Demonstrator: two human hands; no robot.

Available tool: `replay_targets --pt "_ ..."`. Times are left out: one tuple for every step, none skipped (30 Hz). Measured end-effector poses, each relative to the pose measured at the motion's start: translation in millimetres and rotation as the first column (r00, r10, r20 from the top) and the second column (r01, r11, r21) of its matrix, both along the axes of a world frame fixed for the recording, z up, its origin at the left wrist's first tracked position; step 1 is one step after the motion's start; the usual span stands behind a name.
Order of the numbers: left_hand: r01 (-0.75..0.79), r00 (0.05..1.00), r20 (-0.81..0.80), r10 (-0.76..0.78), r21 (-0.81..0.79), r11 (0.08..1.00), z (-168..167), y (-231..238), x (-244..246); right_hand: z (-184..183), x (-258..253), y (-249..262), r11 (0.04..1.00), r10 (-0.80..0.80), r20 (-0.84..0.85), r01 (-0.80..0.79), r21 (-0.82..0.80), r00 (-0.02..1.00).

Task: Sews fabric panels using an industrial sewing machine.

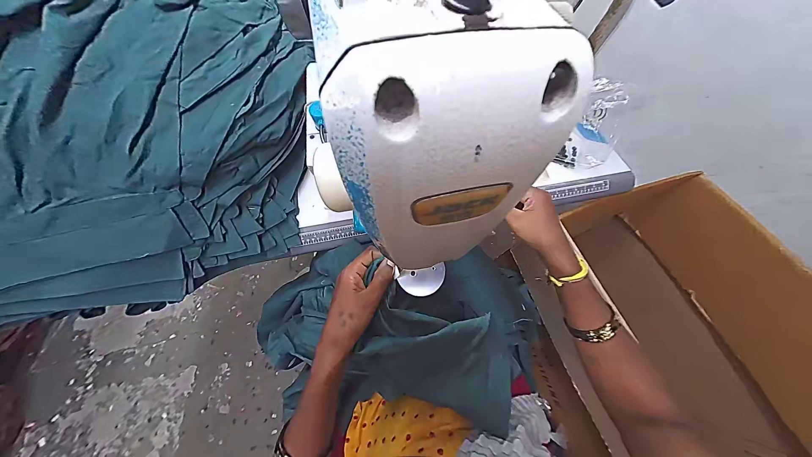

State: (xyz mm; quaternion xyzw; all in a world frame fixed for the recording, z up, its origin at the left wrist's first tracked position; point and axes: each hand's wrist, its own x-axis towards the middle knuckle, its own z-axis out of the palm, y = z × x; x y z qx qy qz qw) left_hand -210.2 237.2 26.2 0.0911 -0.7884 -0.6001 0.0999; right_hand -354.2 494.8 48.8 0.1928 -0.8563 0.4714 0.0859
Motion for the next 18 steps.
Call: replay_targets --pt "-0.002 1.000 0.013 0.003 -0.122 0.992 -1.1 -3.0 1.3 3.8 2.2 -3.5 1.000 0.006 -0.073 -0.005 0.017 0.997" --pt "0.021 1.000 0.000 -0.022 -0.229 0.973 -3.4 -6.1 6.0 7.6 6.2 -7.7 0.998 0.009 -0.174 0.002 0.061 0.985" --pt "0.060 0.996 -0.046 -0.080 -0.331 0.942 -4.8 -8.3 14.3 10.4 11.5 -12.9 0.994 0.019 -0.292 0.013 0.106 0.956" --pt "0.136 0.976 -0.102 -0.193 -0.407 0.903 -2.1 -9.9 26.8 12.9 18.3 -18.3 0.989 0.054 -0.401 0.006 0.147 0.914" --pt "0.254 0.924 -0.153 -0.350 -0.440 0.862 3.2 -11.5 41.2 12.3 25.2 -23.6 0.981 0.120 -0.518 -0.022 0.191 0.847" --pt "0.398 0.851 -0.182 -0.492 -0.387 0.832 7.8 -13.7 54.0 8.7 33.2 -29.7 0.970 0.201 -0.633 -0.063 0.234 0.747" --pt "0.480 0.827 -0.203 -0.524 -0.231 0.846 8.8 -18.5 62.1 4.7 41.7 -36.2 0.949 0.298 -0.712 -0.119 0.291 0.636" --pt "0.405 0.896 -0.183 -0.405 -0.039 0.913 4.2 -28.0 65.1 3.2 49.2 -43.4 0.913 0.403 -0.746 -0.172 0.371 0.530" --pt "0.159 0.984 -0.101 -0.144 0.156 0.975 -4.9 -40.5 61.2 3.5 53.8 -51.7 0.877 0.480 -0.744 -0.226 0.425 0.464" --pt "-0.129 0.992 0.027 0.126 0.314 0.941 -16.9 -56.6 50.0 4.9 54.3 -58.7 0.859 0.511 -0.730 -0.256 0.443 0.453" --pt "-0.373 0.928 0.169 0.332 0.403 0.836 -29.9 -74.3 40.4 7.6 53.3 -63.0 0.855 0.518 -0.713 -0.255 0.451 0.473" --pt "-0.533 0.846 0.270 0.460 0.418 0.735 -42.3 -90.1 36.9 10.4 52.0 -65.3 0.856 0.511 -0.702 -0.219 0.468 0.495" --pt "-0.592 0.806 0.308 0.506 0.392 0.704 -52.5 -99.8 41.0 11.6 50.3 -65.6 0.864 0.494 -0.699 -0.207 0.458 0.517" --pt "-0.586 0.810 0.315 0.496 0.374 0.719 -61.8 -103.9 51.3 11.6 51.6 -62.2 0.877 0.471 -0.682 -0.212 0.432 0.559" --pt "-0.542 0.837 0.314 0.448 0.365 0.757 -69.5 -104.3 64.3 9.4 57.3 -56.6 0.890 0.447 -0.644 -0.239 0.388 0.621" --pt "-0.484 0.870 0.308 0.385 0.384 0.786 -75.3 -102.6 75.4 7.0 66.0 -51.2 0.901 0.431 -0.584 -0.286 0.327 0.688" --pt "-0.420 0.900 0.300 0.316 0.404 0.813 -80.9 -100.6 85.1 2.1 79.5 -48.2 0.904 0.428 -0.512 -0.348 0.249 0.745" --pt "-0.358 0.923 0.289 0.253 0.406 0.841 -86.0 -98.5 93.1 -5.2 98.0 -48.0 0.898 0.440 -0.443 -0.397 0.192 0.781"
